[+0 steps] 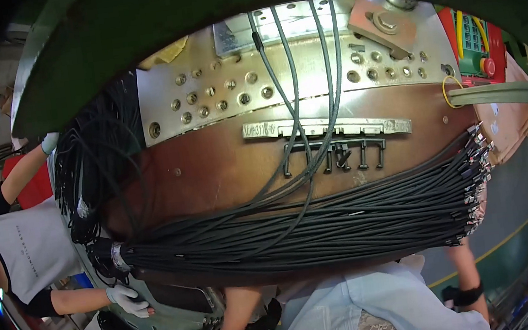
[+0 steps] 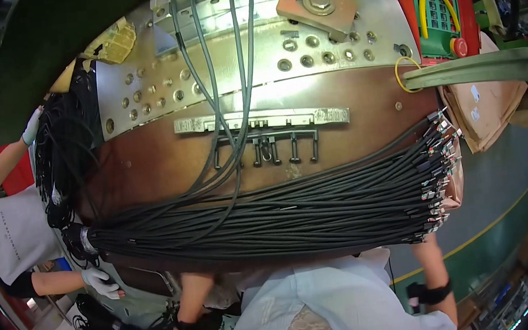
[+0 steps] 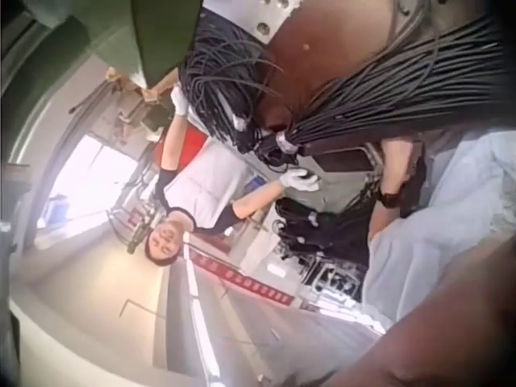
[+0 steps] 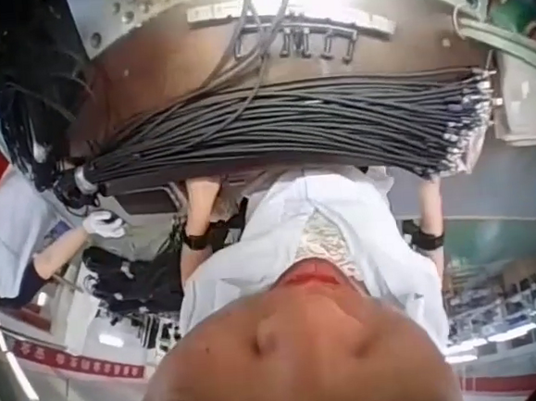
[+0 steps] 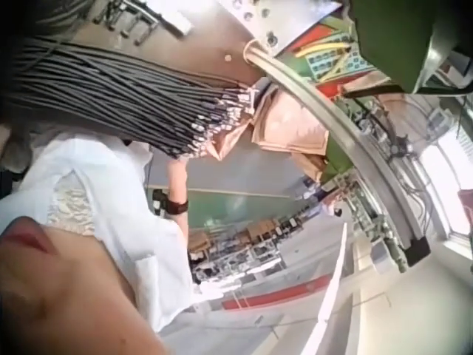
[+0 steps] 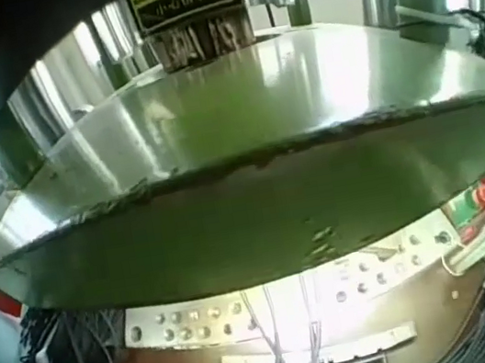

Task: Assembling and organizing bundles of electronic cables on a production assembly jig.

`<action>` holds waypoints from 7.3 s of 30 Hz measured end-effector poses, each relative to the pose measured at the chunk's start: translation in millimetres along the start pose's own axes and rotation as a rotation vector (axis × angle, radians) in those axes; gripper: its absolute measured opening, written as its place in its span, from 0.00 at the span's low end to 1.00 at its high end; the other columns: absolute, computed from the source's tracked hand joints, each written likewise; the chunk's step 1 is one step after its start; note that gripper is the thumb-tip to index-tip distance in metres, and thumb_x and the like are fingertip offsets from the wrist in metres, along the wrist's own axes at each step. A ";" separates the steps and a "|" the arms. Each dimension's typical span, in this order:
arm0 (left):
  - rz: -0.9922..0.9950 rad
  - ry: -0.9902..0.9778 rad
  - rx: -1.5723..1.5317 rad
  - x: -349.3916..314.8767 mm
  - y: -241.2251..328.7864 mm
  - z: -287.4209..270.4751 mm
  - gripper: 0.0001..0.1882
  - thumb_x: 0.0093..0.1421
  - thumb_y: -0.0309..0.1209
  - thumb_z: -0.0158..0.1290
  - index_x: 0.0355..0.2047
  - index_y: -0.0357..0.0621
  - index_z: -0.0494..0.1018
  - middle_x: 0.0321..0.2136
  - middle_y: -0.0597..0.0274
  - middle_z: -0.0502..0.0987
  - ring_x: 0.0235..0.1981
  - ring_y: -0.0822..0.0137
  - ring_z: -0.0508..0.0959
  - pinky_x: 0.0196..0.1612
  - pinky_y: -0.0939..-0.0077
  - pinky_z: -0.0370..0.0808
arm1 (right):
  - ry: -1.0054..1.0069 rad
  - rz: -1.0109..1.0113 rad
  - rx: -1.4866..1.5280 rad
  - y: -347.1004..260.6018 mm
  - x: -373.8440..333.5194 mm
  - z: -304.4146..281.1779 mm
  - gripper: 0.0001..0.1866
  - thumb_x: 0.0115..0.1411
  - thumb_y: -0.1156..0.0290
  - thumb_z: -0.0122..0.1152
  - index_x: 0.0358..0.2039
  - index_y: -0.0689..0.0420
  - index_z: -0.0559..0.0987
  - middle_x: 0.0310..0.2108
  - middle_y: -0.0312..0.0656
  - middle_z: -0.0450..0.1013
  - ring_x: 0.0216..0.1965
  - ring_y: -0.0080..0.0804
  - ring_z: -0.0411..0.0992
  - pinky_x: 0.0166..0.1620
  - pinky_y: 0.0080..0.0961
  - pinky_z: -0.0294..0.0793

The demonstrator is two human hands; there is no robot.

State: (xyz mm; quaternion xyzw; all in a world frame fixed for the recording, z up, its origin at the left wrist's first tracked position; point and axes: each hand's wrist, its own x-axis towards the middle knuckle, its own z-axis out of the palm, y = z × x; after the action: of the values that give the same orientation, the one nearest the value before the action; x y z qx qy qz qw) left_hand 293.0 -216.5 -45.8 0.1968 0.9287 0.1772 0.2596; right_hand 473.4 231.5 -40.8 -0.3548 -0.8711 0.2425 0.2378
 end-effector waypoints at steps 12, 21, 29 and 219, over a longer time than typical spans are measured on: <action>0.030 0.263 0.123 25.0 -20.4 14.2 0.16 0.51 0.29 0.50 0.40 0.39 0.75 0.39 0.48 0.75 0.43 0.47 0.73 0.47 0.58 0.68 | -0.389 -0.143 0.114 22.8 -31.8 92.8 0.25 0.62 0.71 0.48 0.59 0.61 0.58 0.56 0.46 0.59 0.56 0.37 0.59 0.61 0.33 0.54; 0.120 0.366 0.322 29.3 -21.5 17.4 0.13 0.51 0.29 0.50 0.37 0.40 0.75 0.37 0.48 0.76 0.41 0.48 0.73 0.45 0.59 0.69 | -0.589 -0.280 -0.349 89.6 -61.4 86.6 0.21 0.58 0.66 0.51 0.52 0.57 0.70 0.52 0.49 0.66 0.55 0.46 0.62 0.59 0.39 0.57; 0.484 -0.548 -0.226 23.8 86.1 -71.2 0.23 0.56 0.42 0.52 0.47 0.40 0.69 0.47 0.50 0.71 0.50 0.52 0.70 0.51 0.64 0.67 | -1.745 -0.380 -0.274 -103.0 41.3 -20.1 0.19 0.54 0.60 0.59 0.43 0.58 0.77 0.35 0.49 0.76 0.36 0.46 0.75 0.42 0.34 0.73; 0.620 -0.397 -1.720 286.4 170.7 -84.4 0.10 0.56 0.29 0.50 0.29 0.32 0.74 0.19 0.47 0.76 0.17 0.60 0.77 0.20 0.67 0.75 | -0.855 -0.114 0.704 -131.0 385.7 235.7 0.41 0.53 0.52 0.62 0.63 0.45 0.54 0.65 0.45 0.45 0.63 0.53 0.46 0.65 0.41 0.43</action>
State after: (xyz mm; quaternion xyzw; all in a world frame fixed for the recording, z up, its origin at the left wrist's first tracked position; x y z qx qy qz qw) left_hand 67.4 42.2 -22.5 0.2027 0.3232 0.8279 0.4112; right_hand 24.4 371.9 -51.3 -0.0763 -0.7741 0.6281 -0.0196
